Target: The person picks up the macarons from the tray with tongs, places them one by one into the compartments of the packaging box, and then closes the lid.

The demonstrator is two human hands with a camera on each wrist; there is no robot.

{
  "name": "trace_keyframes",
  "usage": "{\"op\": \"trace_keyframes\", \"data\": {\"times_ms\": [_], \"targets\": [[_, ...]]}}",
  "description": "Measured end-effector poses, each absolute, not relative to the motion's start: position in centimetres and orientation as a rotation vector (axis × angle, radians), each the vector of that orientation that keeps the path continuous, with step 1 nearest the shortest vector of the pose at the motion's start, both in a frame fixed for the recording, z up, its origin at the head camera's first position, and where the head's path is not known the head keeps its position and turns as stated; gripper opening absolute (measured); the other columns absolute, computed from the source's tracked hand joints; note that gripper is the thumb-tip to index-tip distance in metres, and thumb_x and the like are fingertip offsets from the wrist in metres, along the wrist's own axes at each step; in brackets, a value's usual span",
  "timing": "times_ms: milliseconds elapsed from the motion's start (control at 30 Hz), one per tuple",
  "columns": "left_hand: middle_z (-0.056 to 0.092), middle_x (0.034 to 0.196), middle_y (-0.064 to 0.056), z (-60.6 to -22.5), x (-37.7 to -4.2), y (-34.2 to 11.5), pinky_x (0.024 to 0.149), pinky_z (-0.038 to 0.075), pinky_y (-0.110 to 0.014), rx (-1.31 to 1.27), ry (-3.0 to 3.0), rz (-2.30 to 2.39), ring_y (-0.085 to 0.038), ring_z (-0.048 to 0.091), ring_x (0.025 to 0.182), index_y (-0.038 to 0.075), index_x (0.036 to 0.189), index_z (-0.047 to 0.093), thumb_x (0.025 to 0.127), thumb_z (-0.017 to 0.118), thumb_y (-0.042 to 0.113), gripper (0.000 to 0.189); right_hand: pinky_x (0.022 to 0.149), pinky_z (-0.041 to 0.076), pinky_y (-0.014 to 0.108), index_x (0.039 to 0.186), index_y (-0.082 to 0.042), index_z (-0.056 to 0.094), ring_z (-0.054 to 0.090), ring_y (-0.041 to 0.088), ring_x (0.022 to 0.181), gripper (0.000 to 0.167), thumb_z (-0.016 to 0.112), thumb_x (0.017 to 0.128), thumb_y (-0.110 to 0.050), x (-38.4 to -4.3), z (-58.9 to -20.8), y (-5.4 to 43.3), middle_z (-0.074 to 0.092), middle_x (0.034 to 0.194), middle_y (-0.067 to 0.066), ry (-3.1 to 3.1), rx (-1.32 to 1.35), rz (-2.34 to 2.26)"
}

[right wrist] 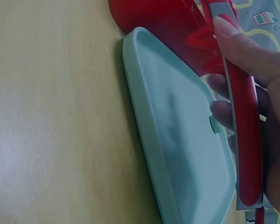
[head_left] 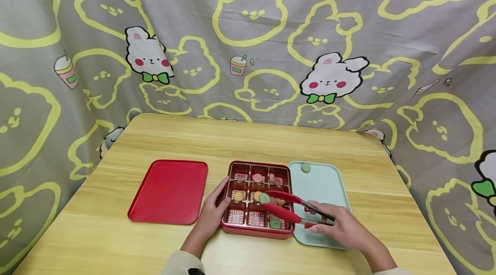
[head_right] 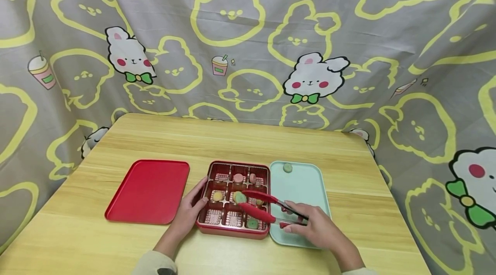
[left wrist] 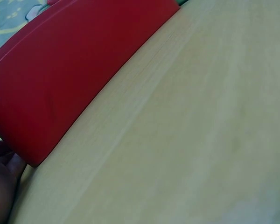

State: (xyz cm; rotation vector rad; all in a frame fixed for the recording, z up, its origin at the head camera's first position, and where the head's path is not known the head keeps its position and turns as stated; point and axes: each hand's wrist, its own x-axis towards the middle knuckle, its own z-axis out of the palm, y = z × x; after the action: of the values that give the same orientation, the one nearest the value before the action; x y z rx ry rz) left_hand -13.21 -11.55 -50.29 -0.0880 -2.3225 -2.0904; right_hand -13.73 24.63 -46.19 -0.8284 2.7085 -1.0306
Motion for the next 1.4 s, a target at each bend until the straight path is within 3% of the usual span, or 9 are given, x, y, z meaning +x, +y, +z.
{"op": "trace_keyframes", "data": {"times_ms": [233, 367, 600, 767, 933, 1033, 1100, 1267, 1400], "targets": [[0.032, 0.152, -0.007, -51.8, -13.6, -11.6, 0.112, 0.022, -0.048, -0.105, -2.320, -2.051, -0.028, 0.027, 0.140, 0.026, 0.146, 0.037, 0.094, 0.052, 0.007, 0.057, 0.077, 0.049, 0.021, 0.133, -0.008, 0.055, 0.056, 0.012, 0.093, 0.064, 0.068, 0.080, -0.043, -13.6, -45.9, 24.4, 0.064, 0.119, 0.007, 2.584, -0.863, -1.027], [0.033, 0.151, -0.005, -52.0, -13.7, -11.6, 0.111, 0.023, -0.046, -0.102, -2.313, -2.065, -0.025, 0.029, 0.139, 0.027, 0.145, 0.037, 0.094, 0.052, 0.007, 0.057, 0.071, 0.046, 0.022, 0.133, -0.009, 0.055, 0.054, 0.013, 0.087, 0.065, 0.068, 0.080, -0.044, -13.5, -45.8, 24.3, 0.064, 0.117, 0.006, 2.574, -0.862, -1.025], [0.031, 0.152, -0.012, -52.1, -13.8, -11.7, 0.112, 0.021, -0.049, -0.088, -2.330, -2.072, -0.031, 0.026, 0.140, 0.018, 0.147, 0.036, 0.093, 0.051, 0.001, 0.059, 0.072, 0.046, 0.021, 0.134, -0.008, 0.054, 0.054, 0.009, 0.088, 0.066, 0.068, 0.080, -0.043, -13.4, -45.9, 24.2, 0.065, 0.117, 0.006, 2.580, -0.839, -1.038], [0.032, 0.151, -0.005, -52.1, -13.7, -11.7, 0.112, 0.022, -0.045, -0.084, -2.335, -2.057, -0.025, 0.028, 0.139, 0.026, 0.146, 0.037, 0.094, 0.052, 0.006, 0.058, 0.068, 0.044, 0.021, 0.133, -0.006, 0.054, 0.053, 0.006, 0.084, 0.067, 0.069, 0.080, -0.043, -13.4, -46.3, 24.1, 0.066, 0.114, 0.006, 2.639, -0.793, -1.030], [0.033, 0.151, -0.005, -51.9, -13.6, -11.6, 0.112, 0.022, -0.044, -0.089, -2.326, -2.061, -0.024, 0.028, 0.139, 0.027, 0.146, 0.037, 0.094, 0.052, 0.007, 0.057, 0.084, 0.052, 0.031, 0.133, -0.010, 0.056, 0.059, 0.016, 0.104, 0.069, 0.069, 0.077, -0.048, -13.5, -46.4, 24.2, 0.064, 0.122, 0.008, 2.771, -0.732, -0.976], [0.032, 0.151, -0.009, -51.3, -13.5, -11.6, 0.112, 0.022, -0.046, -0.087, -2.329, -2.071, -0.028, 0.027, 0.139, 0.022, 0.146, 0.036, 0.094, 0.051, 0.004, 0.058, 0.085, 0.051, 0.033, 0.132, -0.012, 0.057, 0.058, 0.017, 0.105, 0.071, 0.070, 0.075, -0.051, -13.6, -46.4, 24.2, 0.063, 0.124, 0.005, 2.833, -0.620, -0.980], [0.032, 0.151, -0.012, -50.6, -13.3, -11.5, 0.112, 0.022, -0.048, -0.091, -2.336, -2.070, -0.031, 0.027, 0.139, 0.017, 0.147, 0.036, 0.093, 0.051, 0.002, 0.058, 0.077, 0.050, 0.028, 0.132, -0.012, 0.057, 0.057, 0.013, 0.095, 0.071, 0.071, 0.074, -0.051, -13.7, -46.3, 24.2, 0.065, 0.118, 0.002, 2.867, -0.520, -0.989], [0.032, 0.151, -0.015, -48.8, -12.7, -11.4, 0.111, 0.023, -0.050, -0.090, -2.361, -2.053, -0.034, 0.027, 0.139, 0.011, 0.146, 0.036, 0.093, 0.050, 0.000, 0.056, 0.054, 0.036, 0.020, 0.132, -0.011, 0.056, 0.042, 0.007, 0.064, 0.071, 0.073, 0.074, -0.047, -14.0, -46.2, 24.4, 0.060, 0.081, -0.001, 2.935, -0.324, -1.003], [0.032, 0.151, -0.015, -48.7, -12.7, -11.4, 0.112, 0.023, -0.050, -0.086, -2.359, -2.053, -0.034, 0.026, 0.139, 0.012, 0.146, 0.036, 0.093, 0.050, 0.001, 0.056, 0.048, 0.032, 0.021, 0.135, -0.010, 0.053, 0.034, 0.008, 0.057, 0.075, 0.071, 0.075, -0.051, -14.2, -45.9, 24.7, 0.051, 0.071, -0.001, 2.953, -0.190, -0.963]]}}
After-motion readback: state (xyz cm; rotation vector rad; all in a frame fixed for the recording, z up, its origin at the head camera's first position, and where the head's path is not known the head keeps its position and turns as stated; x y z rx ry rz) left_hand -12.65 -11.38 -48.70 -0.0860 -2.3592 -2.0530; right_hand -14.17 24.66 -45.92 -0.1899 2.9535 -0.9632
